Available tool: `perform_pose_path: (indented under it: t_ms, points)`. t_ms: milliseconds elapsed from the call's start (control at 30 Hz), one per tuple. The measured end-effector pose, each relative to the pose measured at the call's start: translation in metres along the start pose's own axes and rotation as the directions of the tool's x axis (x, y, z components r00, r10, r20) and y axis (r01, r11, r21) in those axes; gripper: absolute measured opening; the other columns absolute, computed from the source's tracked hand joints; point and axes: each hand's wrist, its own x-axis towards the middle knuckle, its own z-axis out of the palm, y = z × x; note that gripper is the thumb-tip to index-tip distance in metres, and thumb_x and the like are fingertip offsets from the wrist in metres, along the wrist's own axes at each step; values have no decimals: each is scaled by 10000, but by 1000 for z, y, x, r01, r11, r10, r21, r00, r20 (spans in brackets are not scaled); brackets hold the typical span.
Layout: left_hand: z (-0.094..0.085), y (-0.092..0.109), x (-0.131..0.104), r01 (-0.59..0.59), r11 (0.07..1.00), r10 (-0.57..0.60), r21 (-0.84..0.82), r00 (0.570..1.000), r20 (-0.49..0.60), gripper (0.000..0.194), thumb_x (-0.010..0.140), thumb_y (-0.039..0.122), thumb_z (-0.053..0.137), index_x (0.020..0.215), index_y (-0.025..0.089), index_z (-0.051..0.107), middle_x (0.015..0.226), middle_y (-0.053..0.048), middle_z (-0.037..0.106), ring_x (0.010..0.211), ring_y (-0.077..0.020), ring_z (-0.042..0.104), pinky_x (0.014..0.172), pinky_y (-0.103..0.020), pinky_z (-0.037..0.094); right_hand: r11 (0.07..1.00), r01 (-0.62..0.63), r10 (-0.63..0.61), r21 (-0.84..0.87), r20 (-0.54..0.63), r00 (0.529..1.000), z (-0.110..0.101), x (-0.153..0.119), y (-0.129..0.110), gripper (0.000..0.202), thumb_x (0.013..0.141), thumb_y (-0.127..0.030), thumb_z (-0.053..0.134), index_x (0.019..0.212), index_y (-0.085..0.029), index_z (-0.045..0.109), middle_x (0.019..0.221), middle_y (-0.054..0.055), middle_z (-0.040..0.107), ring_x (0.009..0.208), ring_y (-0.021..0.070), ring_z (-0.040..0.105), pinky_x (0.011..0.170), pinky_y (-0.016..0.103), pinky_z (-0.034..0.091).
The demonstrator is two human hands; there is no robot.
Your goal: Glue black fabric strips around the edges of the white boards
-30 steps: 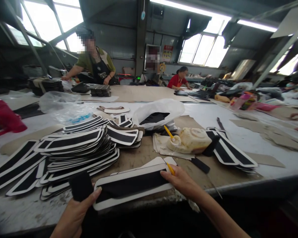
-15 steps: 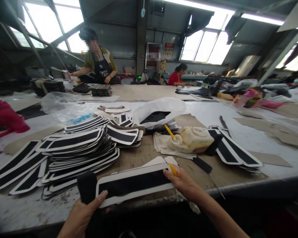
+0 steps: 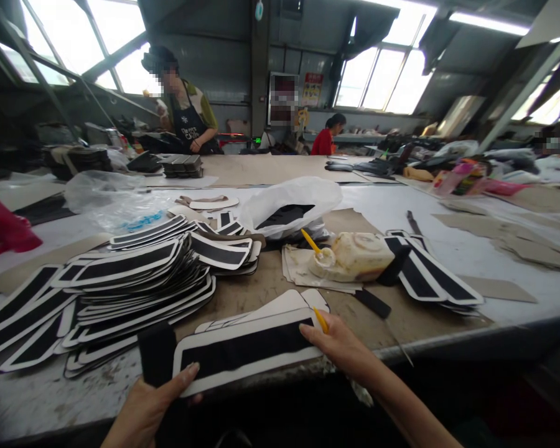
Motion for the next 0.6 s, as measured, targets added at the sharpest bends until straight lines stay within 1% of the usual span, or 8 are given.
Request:
perform_pose_path:
  t_ms: [67,167,267,333,433,500,533,600]
  points:
    - [2,0,-1,-2,1000,2,5,1000,-7,523,487,272,787,946,145,570,715,-33,684,612,-210,616,482,-283,523,1000,-1,1,-14,-8,1000,-2,0,3,333,763,-512,493,746,-182,538,673,-1,575,679,179,562,585,242,441]
    - [1,-1,-1,19,1000,-19,20,1000,3,414,508,291,776,842,120,602,648,-32,666,549,-179,597,475,-260,510,1000,-22,22,8,-9,1000,-4,-1,6,315,755,-496,516,752,-181,537,656,-7,559,651,164,543,565,230,428]
    - [0,-2,-1,51,999,-51,8,998,28,366,525,310,769,788,112,609,687,-49,663,558,-173,597,490,-265,516,994,-62,61,89,12,998,-6,-3,8,292,752,-473,535,755,-181,540,664,-10,559,608,140,512,525,213,404]
    - [0,-1,-1,74,997,-74,-5,997,32,381,522,307,772,804,113,603,735,-57,665,575,-174,600,494,-267,519,983,-82,76,162,43,996,-7,-5,9,288,757,-468,537,761,-180,542,671,-13,557,580,124,486,500,205,387]
    - [2,0,-3,102,995,-101,-16,994,44,460,520,301,771,896,120,577,709,-47,658,537,-159,584,469,-258,505,962,-90,73,256,77,994,-8,-9,11,286,766,-465,539,765,-179,535,668,-22,541,554,103,455,487,193,371]
    - [3,-1,-2,102,995,-101,-5,995,24,513,493,291,781,925,130,558,682,-40,654,542,-177,589,457,-270,504,954,-77,57,289,76,995,-8,-11,11,286,770,-463,544,771,-177,534,670,-27,531,556,96,447,495,187,370]
    - [3,-2,-2,107,994,-107,12,994,0,511,478,288,785,909,135,557,666,-37,652,542,-190,594,456,-284,507,952,-68,48,300,74,996,-8,-13,11,287,770,-463,545,783,-176,537,679,-27,531,564,95,449,503,186,372]
    - [1,-5,1,110,990,-106,85,993,-55,428,475,304,773,823,151,576,619,-35,645,524,-218,599,459,-320,517,947,-53,32,318,70,997,-8,-14,12,300,768,-470,545,821,-175,543,711,-19,541,585,101,461,518,191,378]
